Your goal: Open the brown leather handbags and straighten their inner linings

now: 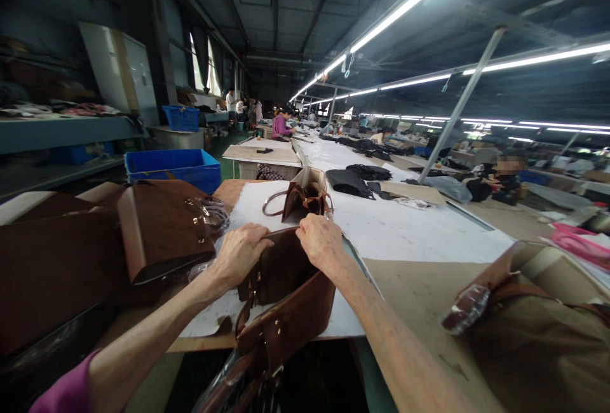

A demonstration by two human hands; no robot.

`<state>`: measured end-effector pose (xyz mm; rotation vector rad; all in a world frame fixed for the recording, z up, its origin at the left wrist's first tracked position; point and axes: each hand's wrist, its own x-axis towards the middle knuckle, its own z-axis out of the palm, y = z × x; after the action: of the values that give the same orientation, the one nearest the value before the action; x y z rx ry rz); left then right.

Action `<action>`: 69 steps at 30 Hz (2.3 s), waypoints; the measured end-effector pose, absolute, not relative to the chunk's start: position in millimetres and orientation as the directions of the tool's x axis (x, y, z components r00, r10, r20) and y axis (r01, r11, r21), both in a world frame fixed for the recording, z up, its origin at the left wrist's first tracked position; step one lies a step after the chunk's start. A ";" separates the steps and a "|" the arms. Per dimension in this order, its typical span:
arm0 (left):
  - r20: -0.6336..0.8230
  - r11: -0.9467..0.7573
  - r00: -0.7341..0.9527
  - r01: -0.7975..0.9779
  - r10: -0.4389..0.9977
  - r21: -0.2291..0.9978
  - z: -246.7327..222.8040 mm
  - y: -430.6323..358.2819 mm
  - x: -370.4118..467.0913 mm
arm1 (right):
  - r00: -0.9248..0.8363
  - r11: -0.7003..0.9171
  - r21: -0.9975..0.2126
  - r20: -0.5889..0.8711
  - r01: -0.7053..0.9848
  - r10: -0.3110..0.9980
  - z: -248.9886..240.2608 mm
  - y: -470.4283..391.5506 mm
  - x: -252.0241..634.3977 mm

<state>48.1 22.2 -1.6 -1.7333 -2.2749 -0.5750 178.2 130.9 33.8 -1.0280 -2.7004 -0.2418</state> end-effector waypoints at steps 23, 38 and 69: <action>0.251 0.075 -0.127 0.975 0.959 0.209 15.8 72.2 57.7 | -0.626 0.721 -0.195 0.380 0.665 0.681 25.9 140.8 223.8; 0.116 -0.052 0.000 0.892 0.993 0.449 28.6 44.3 44.1 | -0.891 0.617 -0.711 -0.028 0.337 0.454 25.0 165.3 244.0; 0.204 0.023 -0.037 0.997 0.978 0.071 31.0 68.3 89.9 | -0.718 0.643 -0.551 0.109 0.532 0.688 26.9 144.9 226.4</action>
<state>89.9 68.3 31.0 -2.1095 -2.1743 -0.2955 226.4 144.9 26.9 -0.9782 -2.5561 0.7128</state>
